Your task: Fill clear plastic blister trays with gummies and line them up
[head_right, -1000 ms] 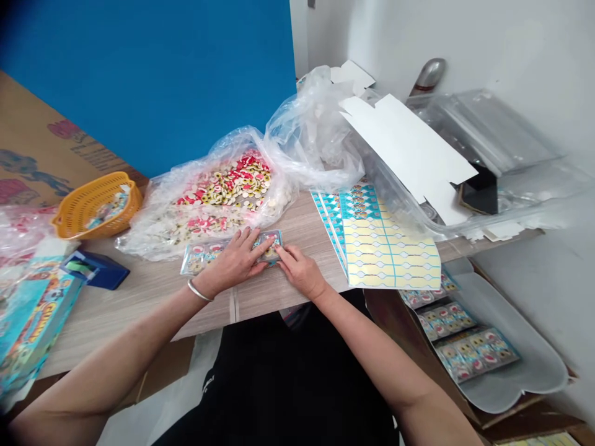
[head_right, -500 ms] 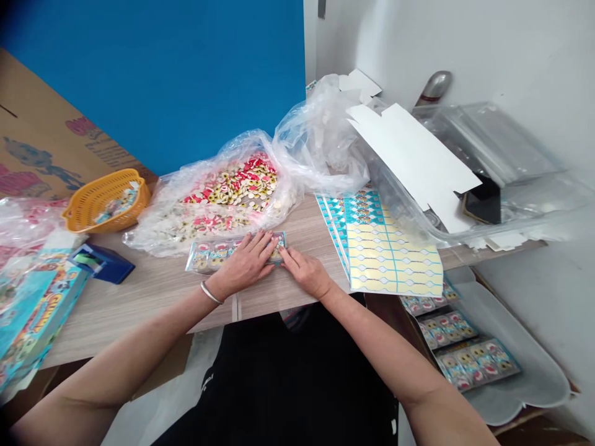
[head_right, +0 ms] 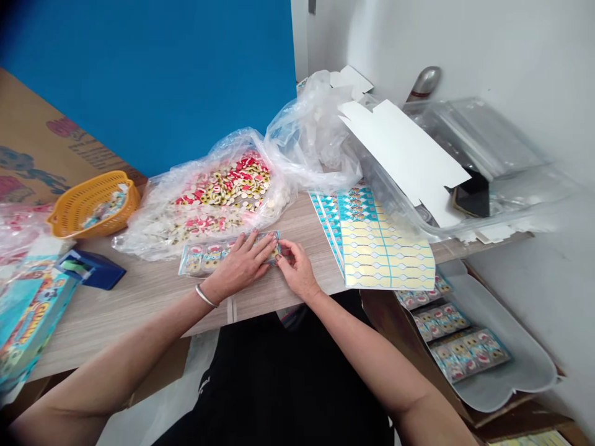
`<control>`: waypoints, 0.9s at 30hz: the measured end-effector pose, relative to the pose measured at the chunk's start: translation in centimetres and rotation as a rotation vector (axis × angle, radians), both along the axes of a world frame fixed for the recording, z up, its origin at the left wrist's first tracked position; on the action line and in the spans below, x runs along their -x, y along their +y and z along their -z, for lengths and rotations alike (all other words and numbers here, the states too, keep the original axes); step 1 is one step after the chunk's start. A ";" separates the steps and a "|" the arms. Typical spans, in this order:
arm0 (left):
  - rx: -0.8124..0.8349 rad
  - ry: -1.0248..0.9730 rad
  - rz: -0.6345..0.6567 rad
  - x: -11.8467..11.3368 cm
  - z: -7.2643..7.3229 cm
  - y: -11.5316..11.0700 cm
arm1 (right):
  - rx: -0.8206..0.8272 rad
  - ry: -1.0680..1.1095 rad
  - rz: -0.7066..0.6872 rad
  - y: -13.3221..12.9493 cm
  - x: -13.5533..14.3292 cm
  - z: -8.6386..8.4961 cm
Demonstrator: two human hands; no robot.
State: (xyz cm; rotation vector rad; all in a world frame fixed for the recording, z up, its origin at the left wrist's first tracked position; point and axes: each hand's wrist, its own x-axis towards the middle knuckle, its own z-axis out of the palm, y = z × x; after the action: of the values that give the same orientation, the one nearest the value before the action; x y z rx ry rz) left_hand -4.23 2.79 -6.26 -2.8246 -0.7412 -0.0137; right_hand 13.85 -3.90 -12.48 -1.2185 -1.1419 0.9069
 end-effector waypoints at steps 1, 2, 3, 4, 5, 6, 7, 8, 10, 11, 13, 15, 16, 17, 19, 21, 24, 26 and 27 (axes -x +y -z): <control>0.012 0.001 0.003 -0.1 -0.2 -0.1 | -0.003 -0.015 0.014 -0.1 0.1 0.0; 0.025 0.000 0.004 -0.1 -0.4 -0.2 | -0.010 -0.036 0.029 -0.1 0.2 -0.1; 0.036 -0.005 0.004 -0.2 -0.5 -0.3 | -0.022 -0.062 0.044 -0.2 0.3 -0.2; 0.044 -0.011 0.001 -0.3 -0.6 -0.3 | -0.039 -0.091 0.059 -0.2 0.4 -0.3; 0.046 -0.018 -0.003 -0.3 -0.6 -0.4 | -0.059 -0.120 0.076 -0.3 0.5 -0.4; 0.042 -0.025 -0.009 -0.4 -0.6 -0.5 | -0.076 -0.143 0.092 -0.3 0.5 -0.4; 0.035 -0.031 -0.016 -0.4 -0.5 -0.5 | -0.087 -0.157 0.104 -0.3 0.6 -0.5; 0.026 -0.033 -0.021 -0.4 -0.4 -0.5 | -0.089 -0.164 0.113 -0.4 0.7 -0.5; 0.014 -0.032 -0.020 -0.3 -0.2 -0.5 | -0.084 -0.180 0.115 -0.6 0.8 -0.4; 0.011 -0.032 -0.015 -0.3 -0.1 -0.5 | -0.090 -0.205 0.114 -0.7 0.9 -0.3; 0.011 -0.037 -0.007 -0.1 0.1 -0.4 | -0.122 -0.299 0.119 -0.9 1.1 0.0; 0.011 -0.051 -0.004 0.0 0.2 -0.4 | -0.142 -0.416 0.134 -1.2 1.3 0.3; 0.012 -0.059 -0.003 0.0 0.2 -0.4 | -0.141 -0.463 0.141 -1.3 1.5 0.5; 0.013 -0.065 -0.004 0.0 0.2 -0.4 | -0.133 -0.498 0.147 -1.4 1.6 0.7; 0.018 -0.073 -0.011 -0.1 0.2 -0.5 | -0.113 -0.536 0.161 -1.6 2.0 1.1; 0.024 -0.083 -0.027 -0.2 0.2 -0.7 | -0.100 -0.543 0.176 -1.8 2.3 1.4; 0.025 -0.102 -0.044 -0.5 0.3 -1.0 | -0.095 -0.543 0.189 -1.9 2.6 1.9; 0.022 -0.109 -0.042 -0.5 0.4 -1.1 | -0.093 -0.553 0.190 -2.0 2.6 1.9; 0.022 -0.112 -0.040 -0.5 0.5 -1.2 | -0.092 -0.561 0.189 -2.0 2.5 1.9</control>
State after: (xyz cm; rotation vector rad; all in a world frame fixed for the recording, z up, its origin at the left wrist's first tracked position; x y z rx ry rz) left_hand -3.73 1.61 -6.73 -2.8479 -0.8270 -0.1592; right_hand 11.32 -5.90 -14.37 -1.5244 -1.4564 0.3673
